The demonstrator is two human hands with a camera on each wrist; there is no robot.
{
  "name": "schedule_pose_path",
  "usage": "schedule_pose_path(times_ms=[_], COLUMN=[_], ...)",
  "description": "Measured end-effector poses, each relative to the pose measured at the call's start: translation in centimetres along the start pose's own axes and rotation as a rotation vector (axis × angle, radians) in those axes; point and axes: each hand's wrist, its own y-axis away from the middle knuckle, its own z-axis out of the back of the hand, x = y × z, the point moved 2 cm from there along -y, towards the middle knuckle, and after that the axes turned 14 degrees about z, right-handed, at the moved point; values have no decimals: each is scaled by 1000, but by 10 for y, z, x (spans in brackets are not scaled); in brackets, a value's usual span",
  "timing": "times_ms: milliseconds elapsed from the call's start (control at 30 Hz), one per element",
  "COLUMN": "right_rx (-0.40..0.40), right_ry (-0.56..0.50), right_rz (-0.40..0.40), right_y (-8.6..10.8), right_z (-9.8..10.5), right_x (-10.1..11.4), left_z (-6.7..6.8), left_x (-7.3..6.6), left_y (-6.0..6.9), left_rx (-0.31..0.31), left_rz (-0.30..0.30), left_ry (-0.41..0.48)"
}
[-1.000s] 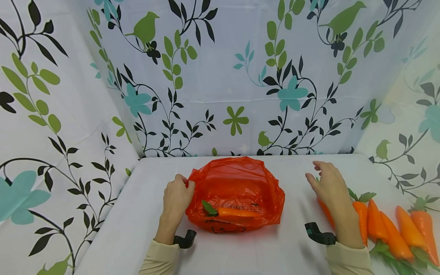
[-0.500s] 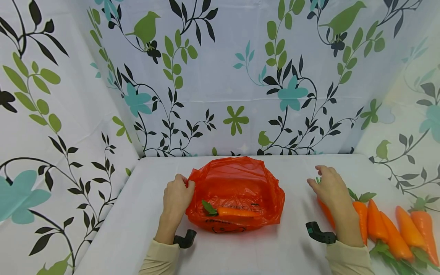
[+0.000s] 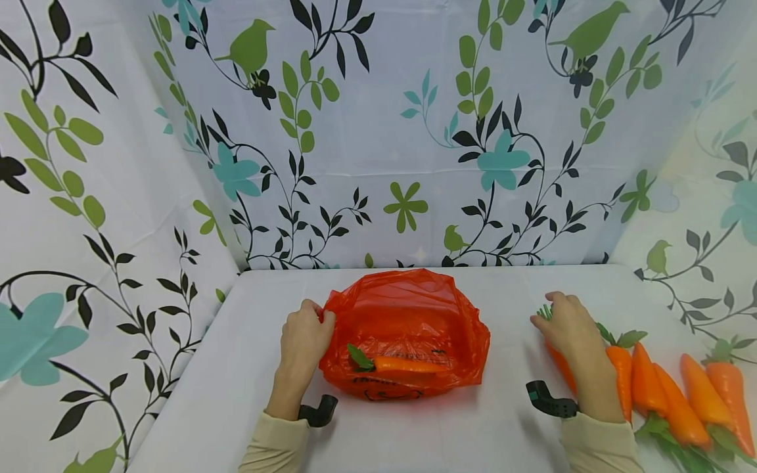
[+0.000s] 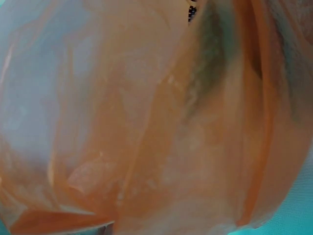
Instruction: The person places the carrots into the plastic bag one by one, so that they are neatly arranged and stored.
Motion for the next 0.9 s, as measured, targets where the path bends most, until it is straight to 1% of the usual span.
schedule_pose_path(times_ms=[500,900], right_rx=[82,101], right_ry=[-28,-29], right_rz=[-5,-19], right_y=[-4,-6], right_z=[-4,-6], right_x=[-10,-13], left_z=[0,0], left_x=[0,0], left_y=[0,0], left_rx=[-3,-9], left_rz=[-1,-12], left_ry=[-1,6])
